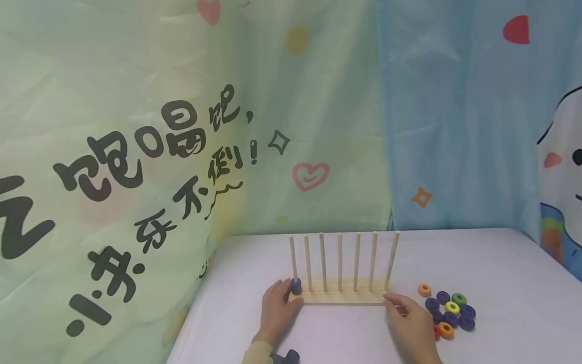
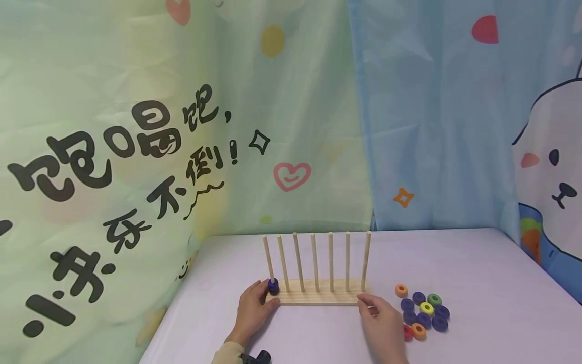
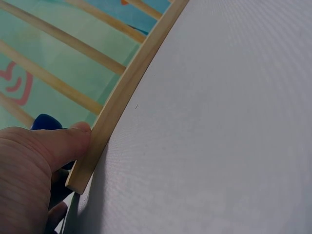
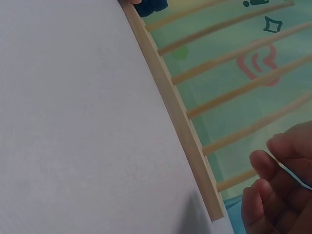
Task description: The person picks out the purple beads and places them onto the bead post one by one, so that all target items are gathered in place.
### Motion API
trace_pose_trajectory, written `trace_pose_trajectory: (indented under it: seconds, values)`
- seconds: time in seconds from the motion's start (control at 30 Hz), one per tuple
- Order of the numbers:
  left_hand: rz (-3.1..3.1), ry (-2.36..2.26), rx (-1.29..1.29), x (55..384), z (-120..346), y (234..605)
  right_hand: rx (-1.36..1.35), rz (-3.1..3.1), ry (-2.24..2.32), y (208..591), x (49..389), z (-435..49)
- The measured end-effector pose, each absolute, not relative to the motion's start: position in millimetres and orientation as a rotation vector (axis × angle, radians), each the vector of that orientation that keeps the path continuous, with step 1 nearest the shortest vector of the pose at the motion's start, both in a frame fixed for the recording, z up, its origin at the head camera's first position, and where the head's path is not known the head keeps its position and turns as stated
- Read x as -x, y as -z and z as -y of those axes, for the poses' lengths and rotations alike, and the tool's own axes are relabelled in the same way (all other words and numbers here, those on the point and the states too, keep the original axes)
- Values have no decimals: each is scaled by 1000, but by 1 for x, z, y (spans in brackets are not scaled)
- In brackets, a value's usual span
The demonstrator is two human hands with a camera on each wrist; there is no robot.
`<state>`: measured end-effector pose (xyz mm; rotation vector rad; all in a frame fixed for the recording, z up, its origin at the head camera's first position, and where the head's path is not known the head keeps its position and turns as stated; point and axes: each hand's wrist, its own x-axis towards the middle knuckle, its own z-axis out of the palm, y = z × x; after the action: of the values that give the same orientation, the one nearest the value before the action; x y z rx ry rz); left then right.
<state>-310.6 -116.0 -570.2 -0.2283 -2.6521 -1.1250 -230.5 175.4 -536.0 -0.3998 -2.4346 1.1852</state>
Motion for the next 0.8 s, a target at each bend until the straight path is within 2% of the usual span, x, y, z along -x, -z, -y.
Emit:
trace_pose_trajectory:
  seconds: [0.37, 0.8]
  values:
    - [2657, 1044, 270, 313, 117, 573, 459, 2294, -1159, 521, 222, -194]
    - [2651, 1069, 260, 309, 116, 569, 485, 2420, -925, 529, 219, -232]
